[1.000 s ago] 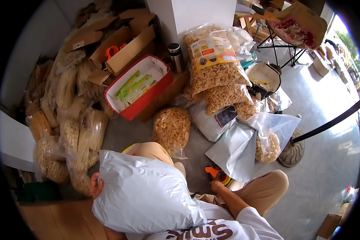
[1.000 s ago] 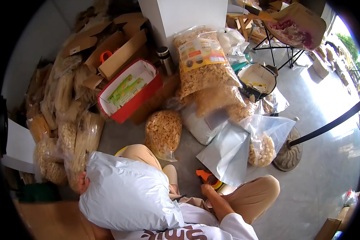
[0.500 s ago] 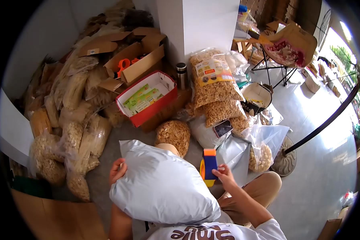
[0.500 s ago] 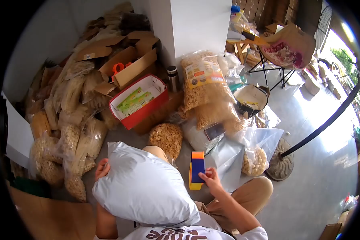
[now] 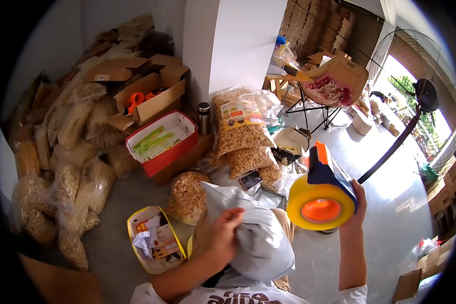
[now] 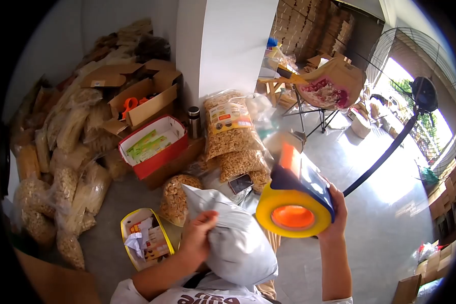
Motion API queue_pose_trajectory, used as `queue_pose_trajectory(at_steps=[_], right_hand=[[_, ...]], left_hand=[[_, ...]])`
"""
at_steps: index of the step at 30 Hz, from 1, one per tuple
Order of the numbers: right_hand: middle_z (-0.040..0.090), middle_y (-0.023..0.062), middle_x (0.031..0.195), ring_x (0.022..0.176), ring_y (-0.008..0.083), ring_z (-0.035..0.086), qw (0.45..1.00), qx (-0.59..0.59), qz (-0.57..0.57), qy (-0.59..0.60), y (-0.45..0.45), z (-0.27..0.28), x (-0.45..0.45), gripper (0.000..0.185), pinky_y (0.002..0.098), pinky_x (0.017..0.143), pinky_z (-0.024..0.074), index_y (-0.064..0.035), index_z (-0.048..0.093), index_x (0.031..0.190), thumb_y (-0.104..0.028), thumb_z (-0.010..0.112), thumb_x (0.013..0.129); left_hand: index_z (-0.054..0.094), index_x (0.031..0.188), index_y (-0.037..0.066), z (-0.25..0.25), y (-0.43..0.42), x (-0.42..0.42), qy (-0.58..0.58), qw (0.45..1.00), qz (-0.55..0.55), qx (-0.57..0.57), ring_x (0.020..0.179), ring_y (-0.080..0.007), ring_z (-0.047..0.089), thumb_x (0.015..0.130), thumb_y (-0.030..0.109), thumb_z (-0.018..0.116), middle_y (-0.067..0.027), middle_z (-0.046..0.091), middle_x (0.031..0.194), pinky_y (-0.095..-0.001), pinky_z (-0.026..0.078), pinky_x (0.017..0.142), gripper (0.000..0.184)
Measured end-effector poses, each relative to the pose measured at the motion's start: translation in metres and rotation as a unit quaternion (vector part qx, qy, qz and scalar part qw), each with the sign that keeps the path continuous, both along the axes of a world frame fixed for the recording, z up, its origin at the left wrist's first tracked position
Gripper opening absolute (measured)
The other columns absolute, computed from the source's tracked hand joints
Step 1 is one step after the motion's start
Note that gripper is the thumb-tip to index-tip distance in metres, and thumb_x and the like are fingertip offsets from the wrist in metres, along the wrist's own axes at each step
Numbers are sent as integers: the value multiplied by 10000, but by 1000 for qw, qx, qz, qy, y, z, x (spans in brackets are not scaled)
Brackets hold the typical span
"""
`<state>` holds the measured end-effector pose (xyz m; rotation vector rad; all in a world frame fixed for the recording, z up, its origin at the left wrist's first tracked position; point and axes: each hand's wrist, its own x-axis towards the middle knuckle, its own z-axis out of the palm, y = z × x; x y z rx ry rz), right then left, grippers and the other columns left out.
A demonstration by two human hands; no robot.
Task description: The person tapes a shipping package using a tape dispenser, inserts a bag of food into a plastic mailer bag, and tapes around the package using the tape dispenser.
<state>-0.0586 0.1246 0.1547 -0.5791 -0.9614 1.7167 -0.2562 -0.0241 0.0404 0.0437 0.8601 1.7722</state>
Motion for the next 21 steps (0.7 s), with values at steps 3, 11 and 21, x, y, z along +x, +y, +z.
queue_pose_trajectory(at_steps=[3,11,21], right_hand=[[649,162,867,735,222,648,999,-29,22,4,-16,-5,9,294,309,666,539,19,578,934,-234,437,878],[638,166,921,782,223,652,994,-111,-8,-9,-32,-24,36,306,289,653,554,24,531,1022,-244,435,908],[620,151,951,813,210,636,998,-58,-6,-39,-40,-35,66,354,303,742,527,39,514,1078,-262,423,917]], left_hand=[[545,1075,62,-20,4,14,-9,998,-56,24,826,-114,555,875,48,494,-32,572,923,-244,471,743,207],[319,1349,128,22,-24,-37,684,717,-89,100,1167,-257,417,656,254,753,-154,363,1281,-367,327,970,827],[587,963,68,-2,12,-9,863,417,-83,274,810,-215,557,576,103,652,-35,545,869,-324,451,731,395]])
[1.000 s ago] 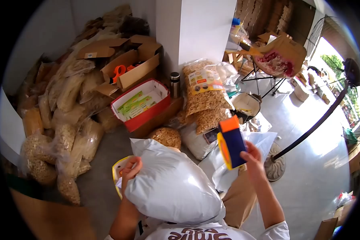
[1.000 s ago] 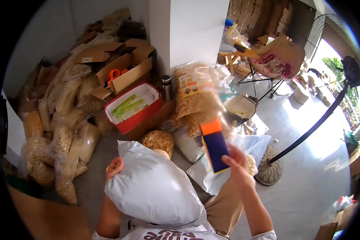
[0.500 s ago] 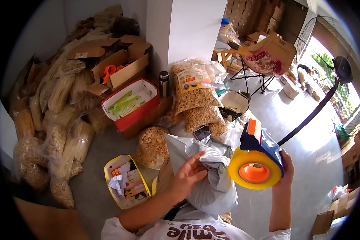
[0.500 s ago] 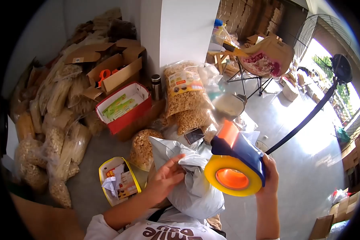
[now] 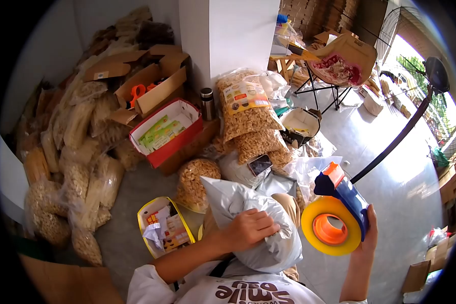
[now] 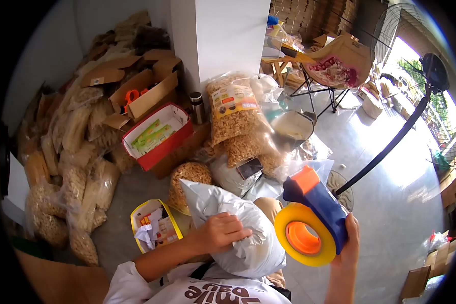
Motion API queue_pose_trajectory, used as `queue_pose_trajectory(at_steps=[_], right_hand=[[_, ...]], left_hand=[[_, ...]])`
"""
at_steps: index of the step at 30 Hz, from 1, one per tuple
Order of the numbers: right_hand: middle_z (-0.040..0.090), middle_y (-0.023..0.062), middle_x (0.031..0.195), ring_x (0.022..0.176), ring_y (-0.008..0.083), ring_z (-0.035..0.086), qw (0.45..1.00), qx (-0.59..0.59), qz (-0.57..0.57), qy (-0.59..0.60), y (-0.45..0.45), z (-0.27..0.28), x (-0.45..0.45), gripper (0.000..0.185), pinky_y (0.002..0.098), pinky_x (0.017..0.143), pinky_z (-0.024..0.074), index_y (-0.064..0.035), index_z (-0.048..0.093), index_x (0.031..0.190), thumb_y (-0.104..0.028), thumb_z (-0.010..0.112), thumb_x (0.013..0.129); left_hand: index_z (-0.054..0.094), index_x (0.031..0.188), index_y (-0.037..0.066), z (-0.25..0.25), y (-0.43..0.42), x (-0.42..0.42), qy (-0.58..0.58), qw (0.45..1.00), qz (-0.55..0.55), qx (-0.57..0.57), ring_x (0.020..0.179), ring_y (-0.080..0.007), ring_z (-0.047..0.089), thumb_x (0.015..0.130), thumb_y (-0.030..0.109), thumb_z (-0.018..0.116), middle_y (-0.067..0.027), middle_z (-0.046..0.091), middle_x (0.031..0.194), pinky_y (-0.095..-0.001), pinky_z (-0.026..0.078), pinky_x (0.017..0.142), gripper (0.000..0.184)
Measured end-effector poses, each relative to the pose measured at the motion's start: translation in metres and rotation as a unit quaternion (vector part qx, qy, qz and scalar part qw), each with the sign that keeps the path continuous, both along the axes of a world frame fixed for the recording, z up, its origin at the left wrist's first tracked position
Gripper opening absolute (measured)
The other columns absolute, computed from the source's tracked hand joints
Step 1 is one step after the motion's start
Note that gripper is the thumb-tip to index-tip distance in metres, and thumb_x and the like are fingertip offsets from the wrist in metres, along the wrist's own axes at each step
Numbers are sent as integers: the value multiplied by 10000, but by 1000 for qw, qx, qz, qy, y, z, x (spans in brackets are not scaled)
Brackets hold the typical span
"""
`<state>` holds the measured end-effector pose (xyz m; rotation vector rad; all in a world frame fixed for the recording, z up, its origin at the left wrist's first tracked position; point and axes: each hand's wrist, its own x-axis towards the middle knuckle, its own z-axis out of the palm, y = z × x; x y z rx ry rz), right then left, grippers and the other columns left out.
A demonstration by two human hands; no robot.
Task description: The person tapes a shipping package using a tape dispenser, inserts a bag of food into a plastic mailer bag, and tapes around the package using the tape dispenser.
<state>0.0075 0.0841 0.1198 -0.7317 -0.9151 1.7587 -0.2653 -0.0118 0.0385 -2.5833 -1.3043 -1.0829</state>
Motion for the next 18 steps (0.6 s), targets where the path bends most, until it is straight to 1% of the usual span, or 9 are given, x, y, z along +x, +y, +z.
queue_pose_trajectory(at_steps=[2,5,7,9,10,13,15,17,18], right_hand=[[609,158,978,854,218,625,1000,21,14,-9,-1,5,6,369,316,778,515,46,507,1098,-264,428,916],[599,163,998,868,221,619,997,59,-37,-29,-5,13,16,377,317,784,512,51,501,1109,-264,430,915],[589,159,1014,888,220,611,995,67,-68,-34,-4,16,25,375,321,790,508,46,513,1101,-269,430,916],[586,155,1017,908,221,603,988,62,-134,-49,-5,20,34,370,323,793,505,38,525,1094,-273,428,918],[586,151,1015,921,217,598,986,81,-136,-48,-7,26,33,371,319,802,503,32,532,1090,-281,428,920],[584,154,1018,939,213,591,983,128,-126,-36,-8,39,31,371,316,822,498,38,525,1100,-273,426,925],[583,156,1021,932,211,594,981,146,-120,-36,-6,43,26,368,317,822,500,39,522,1106,-267,422,927],[582,157,1024,926,210,597,980,156,-120,-37,-7,45,20,365,317,821,502,40,519,1112,-260,418,930],[579,156,1044,934,213,598,977,179,-103,-45,-8,45,18,359,316,812,505,37,513,1119,-253,425,927]], left_hand=[[622,926,40,13,4,6,-132,990,-23,51,657,-195,552,542,37,607,-33,531,741,-311,446,574,385],[628,890,31,51,-7,11,-129,990,-10,57,592,-207,545,520,45,605,-50,524,700,-320,443,513,371],[625,913,23,76,-17,10,-136,990,-10,31,607,-206,563,509,56,601,-55,532,713,-313,462,526,407],[609,900,39,100,-26,9,-129,990,46,32,575,-181,551,568,98,650,-34,536,709,-288,463,521,339],[607,944,39,106,-29,14,-124,990,57,39,586,-167,554,618,109,627,-20,524,695,-273,461,522,334],[612,990,57,81,-23,35,-55,996,54,33,593,-160,554,688,112,583,-15,535,705,-268,462,525,308],[617,1016,73,34,-5,34,-46,998,49,12,598,-173,556,738,109,540,-19,551,703,-277,463,527,291],[629,1026,102,-10,10,22,-99,987,112,57,596,-191,557,723,77,562,-39,563,698,-298,463,536,310],[629,1038,110,-8,8,13,-143,982,122,14,599,-206,557,706,40,564,-51,563,696,-308,463,545,345]])
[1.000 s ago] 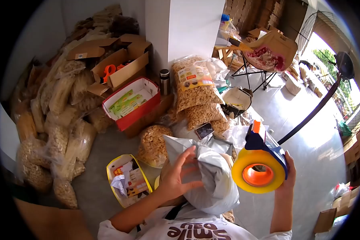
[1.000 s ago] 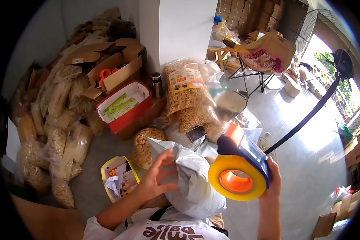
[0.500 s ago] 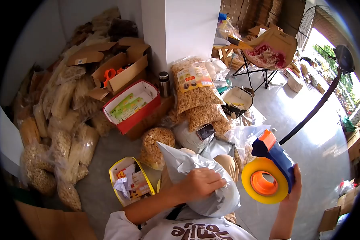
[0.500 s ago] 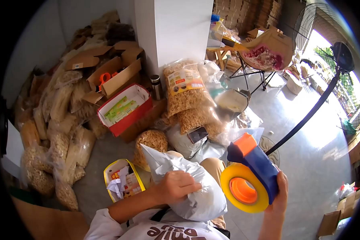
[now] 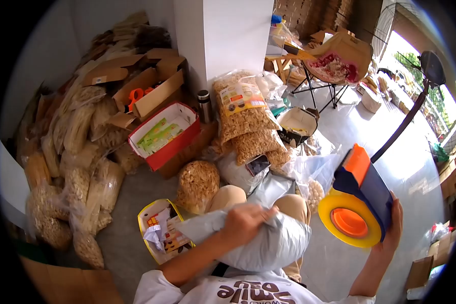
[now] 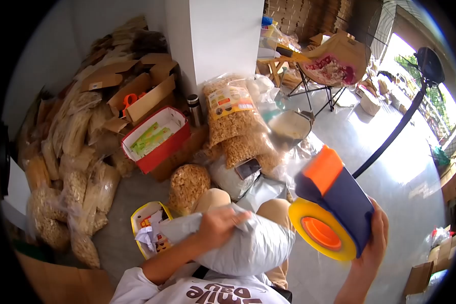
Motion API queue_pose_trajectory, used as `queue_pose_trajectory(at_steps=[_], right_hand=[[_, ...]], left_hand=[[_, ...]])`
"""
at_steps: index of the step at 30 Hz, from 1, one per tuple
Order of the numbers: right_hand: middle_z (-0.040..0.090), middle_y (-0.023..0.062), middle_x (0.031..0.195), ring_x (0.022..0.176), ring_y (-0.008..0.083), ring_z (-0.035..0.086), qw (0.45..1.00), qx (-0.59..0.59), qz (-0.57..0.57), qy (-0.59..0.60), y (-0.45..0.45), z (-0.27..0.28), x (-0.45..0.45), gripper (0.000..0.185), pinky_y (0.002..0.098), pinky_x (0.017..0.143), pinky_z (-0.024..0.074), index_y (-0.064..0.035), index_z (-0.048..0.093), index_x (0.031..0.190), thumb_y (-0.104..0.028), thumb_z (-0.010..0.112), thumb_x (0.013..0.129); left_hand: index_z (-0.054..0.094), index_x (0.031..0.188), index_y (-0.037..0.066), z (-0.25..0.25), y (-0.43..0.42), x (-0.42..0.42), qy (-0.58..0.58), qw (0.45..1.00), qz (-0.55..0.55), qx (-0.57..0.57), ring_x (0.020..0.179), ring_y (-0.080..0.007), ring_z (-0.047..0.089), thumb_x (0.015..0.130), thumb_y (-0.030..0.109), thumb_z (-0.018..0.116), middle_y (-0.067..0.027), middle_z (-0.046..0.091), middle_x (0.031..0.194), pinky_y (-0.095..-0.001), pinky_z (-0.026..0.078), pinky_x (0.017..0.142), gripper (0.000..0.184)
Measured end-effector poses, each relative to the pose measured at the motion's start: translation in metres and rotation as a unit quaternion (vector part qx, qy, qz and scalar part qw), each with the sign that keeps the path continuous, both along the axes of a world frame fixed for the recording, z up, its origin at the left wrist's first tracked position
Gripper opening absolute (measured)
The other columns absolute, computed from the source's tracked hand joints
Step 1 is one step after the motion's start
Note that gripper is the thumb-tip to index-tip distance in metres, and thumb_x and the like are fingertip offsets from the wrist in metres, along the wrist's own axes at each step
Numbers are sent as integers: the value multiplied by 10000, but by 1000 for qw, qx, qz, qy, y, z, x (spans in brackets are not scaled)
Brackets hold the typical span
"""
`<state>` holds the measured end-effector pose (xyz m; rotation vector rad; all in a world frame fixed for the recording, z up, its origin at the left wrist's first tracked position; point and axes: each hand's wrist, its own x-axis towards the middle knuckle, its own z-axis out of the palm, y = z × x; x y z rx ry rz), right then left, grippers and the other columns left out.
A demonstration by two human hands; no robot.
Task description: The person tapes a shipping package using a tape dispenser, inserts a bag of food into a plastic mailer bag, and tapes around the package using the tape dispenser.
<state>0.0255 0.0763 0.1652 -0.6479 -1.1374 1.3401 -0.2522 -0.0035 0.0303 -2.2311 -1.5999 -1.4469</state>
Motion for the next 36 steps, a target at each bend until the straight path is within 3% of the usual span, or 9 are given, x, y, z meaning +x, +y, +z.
queue_pose_trajectory(at_steps=[5,15,20,23,25,26,27,29,36], right_hand=[[578,158,1057,923,205,606,993,18,114,-27,4,4,-14,324,305,792,515,39,519,1116,-207,432,924],[614,175,969,800,191,640,991,-24,93,-91,6,7,-37,314,270,721,531,32,561,1048,-210,514,853],[634,166,902,763,191,643,979,-7,139,-147,8,18,-57,342,258,703,527,38,601,981,-249,556,799],[645,161,850,712,187,644,959,12,218,-183,9,25,-68,375,250,685,526,44,624,941,-275,582,749],[650,154,813,650,175,639,944,34,248,-215,9,25,-71,429,231,652,520,52,628,940,-305,586,707],[650,154,813,650,175,639,944,35,249,-215,10,25,-72,429,231,652,520,52,628,940,-305,586,707],[651,146,799,637,169,636,934,52,264,-237,12,23,-74,444,222,634,513,54,628,941,-318,583,702],[651,137,784,624,162,633,922,69,281,-258,13,24,-77,460,213,615,505,55,629,941,-331,580,697],[637,109,726,599,149,617,874,122,296,-365,0,34,-89,441,192,573,472,27,634,954,-338,553,720]], left_hand=[[615,1090,113,2,-8,-14,-134,988,-36,-74,627,-247,553,643,-56,556,-97,551,700,-316,455,582,481],[493,1189,-21,6,-61,-2,-18,981,-155,-116,864,-263,510,730,88,614,-98,515,1006,-350,424,805,486],[537,1121,-29,14,-56,-14,-105,962,-197,-160,864,-227,531,787,141,589,-103,541,966,-333,433,807,379],[596,998,-30,33,-53,-26,-302,910,-184,-216,797,-170,562,843,186,568,-85,581,904,-294,457,700,267],[594,958,-13,40,-48,-31,-567,755,-196,-264,732,-131,571,892,294,509,-63,593,869,-257,460,602,325],[549,1028,25,49,-46,-32,-632,676,-257,-278,767,-110,554,913,369,455,-35,555,862,-208,438,575,374],[549,1028,25,54,-44,-30,-632,677,-256,-276,767,-110,554,913,369,455,-35,555,862,-208,438,575,374],[530,1023,32,60,-40,-23,-713,532,-326,-320,742,-99,544,907,410,443,-34,546,849,-197,431,537,405],[519,897,46,55,-48,-18,-705,573,-284,-306,547,-78,497,899,251,517,-17,531,677,-185,373,450,205]])
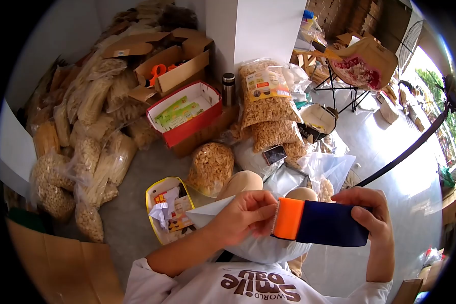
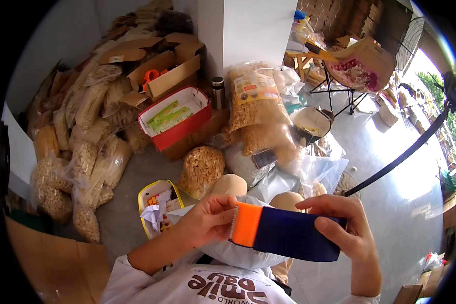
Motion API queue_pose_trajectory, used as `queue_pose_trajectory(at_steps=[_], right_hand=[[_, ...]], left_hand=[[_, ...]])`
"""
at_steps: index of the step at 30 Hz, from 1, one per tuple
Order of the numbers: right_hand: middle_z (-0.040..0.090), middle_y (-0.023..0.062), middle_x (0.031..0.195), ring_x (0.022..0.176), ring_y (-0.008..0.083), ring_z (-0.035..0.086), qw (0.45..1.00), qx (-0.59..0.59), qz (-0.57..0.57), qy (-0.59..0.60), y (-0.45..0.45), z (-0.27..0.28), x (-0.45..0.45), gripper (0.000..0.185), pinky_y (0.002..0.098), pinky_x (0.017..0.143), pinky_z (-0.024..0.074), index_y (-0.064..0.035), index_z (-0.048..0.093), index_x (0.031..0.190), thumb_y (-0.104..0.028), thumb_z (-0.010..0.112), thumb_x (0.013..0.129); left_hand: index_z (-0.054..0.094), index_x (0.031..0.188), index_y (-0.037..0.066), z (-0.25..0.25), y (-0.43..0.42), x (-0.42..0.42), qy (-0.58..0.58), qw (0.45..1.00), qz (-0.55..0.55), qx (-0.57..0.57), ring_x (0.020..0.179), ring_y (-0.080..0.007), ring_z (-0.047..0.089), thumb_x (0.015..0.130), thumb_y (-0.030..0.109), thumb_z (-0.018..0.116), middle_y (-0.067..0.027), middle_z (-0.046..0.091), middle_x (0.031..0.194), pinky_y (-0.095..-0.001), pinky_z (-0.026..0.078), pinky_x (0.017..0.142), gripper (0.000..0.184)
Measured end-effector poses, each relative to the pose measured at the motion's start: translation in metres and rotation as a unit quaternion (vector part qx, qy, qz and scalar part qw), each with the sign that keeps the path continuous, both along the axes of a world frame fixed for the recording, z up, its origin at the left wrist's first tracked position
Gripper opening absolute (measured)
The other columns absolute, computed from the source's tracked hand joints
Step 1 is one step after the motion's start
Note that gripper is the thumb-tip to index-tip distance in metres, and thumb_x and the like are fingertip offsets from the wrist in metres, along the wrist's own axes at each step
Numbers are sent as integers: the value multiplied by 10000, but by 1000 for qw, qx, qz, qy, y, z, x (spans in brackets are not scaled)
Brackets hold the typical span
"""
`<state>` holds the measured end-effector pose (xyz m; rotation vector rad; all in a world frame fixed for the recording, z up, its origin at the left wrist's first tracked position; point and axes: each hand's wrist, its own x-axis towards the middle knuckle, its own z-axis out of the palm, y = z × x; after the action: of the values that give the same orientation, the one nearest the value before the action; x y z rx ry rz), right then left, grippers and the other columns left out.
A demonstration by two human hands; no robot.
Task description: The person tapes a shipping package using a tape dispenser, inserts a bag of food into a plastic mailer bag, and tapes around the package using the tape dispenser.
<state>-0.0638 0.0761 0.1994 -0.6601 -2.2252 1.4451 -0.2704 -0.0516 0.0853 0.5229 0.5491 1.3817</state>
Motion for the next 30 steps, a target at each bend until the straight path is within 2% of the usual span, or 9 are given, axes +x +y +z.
queue_pose_trajectory(at_steps=[2,4,7,12,14,19,22,25,30], right_hand=[[632,105,713,591,150,612,1000,12,6,-5,0,3,-1,428,188,565,463,26,628,967,-324,546,734],[621,96,697,581,145,597,990,44,56,-125,3,8,0,414,200,551,453,27,610,1007,-300,532,765],[616,95,701,582,135,586,989,24,104,-100,7,5,7,412,218,548,450,29,596,1027,-298,526,785],[649,150,783,609,193,637,995,20,-58,-79,19,5,41,423,233,582,523,43,628,958,-317,609,738],[654,158,812,626,211,648,994,35,-57,-84,41,0,66,403,262,595,540,29,642,910,-325,666,719],[656,160,807,619,214,648,994,9,-2,-112,61,-30,97,424,272,593,542,22,660,856,-364,682,682],[657,151,800,616,198,643,990,-3,-109,-87,64,-50,111,467,259,601,535,19,664,841,-401,677,637],[649,134,789,601,175,624,978,-26,6,-207,79,-76,125,539,232,593,519,12,647,864,-458,686,604],[560,33,624,526,103,526,953,-115,25,-280,79,-83,132,489,206,516,436,31,609,768,-391,720,547]], left_hand=[[500,835,52,-1,0,-5,73,997,39,-8,476,-66,446,882,131,538,8,493,590,-183,334,429,100],[493,821,54,2,-6,-6,119,991,51,-17,476,-57,436,878,112,537,11,485,587,-180,318,425,92],[492,798,54,12,-18,-12,195,978,76,-18,471,-44,420,867,82,541,17,471,582,-175,288,416,90],[511,765,50,-6,-40,-61,239,958,156,-31,458,-33,412,860,75,546,16,471,575,-174,263,393,103],[530,756,51,-23,-48,-89,250,947,185,-82,454,-38,421,861,85,544,15,479,571,-174,263,378,111],[544,759,47,-50,-41,-73,296,931,99,-190,475,-31,439,852,101,557,27,503,586,-174,298,393,108],[552,754,23,-83,-38,-50,462,866,71,-180,545,-15,441,832,93,583,39,519,615,-182,364,488,109],[541,749,22,-72,-41,-46,506,847,47,-160,555,-16,445,828,87,588,42,512,620,-182,367,494,112],[529,735,4,-57,-48,-44,388,901,129,-145,549,-28,466,807,52,590,20,536,612,-192,375,498,106]])
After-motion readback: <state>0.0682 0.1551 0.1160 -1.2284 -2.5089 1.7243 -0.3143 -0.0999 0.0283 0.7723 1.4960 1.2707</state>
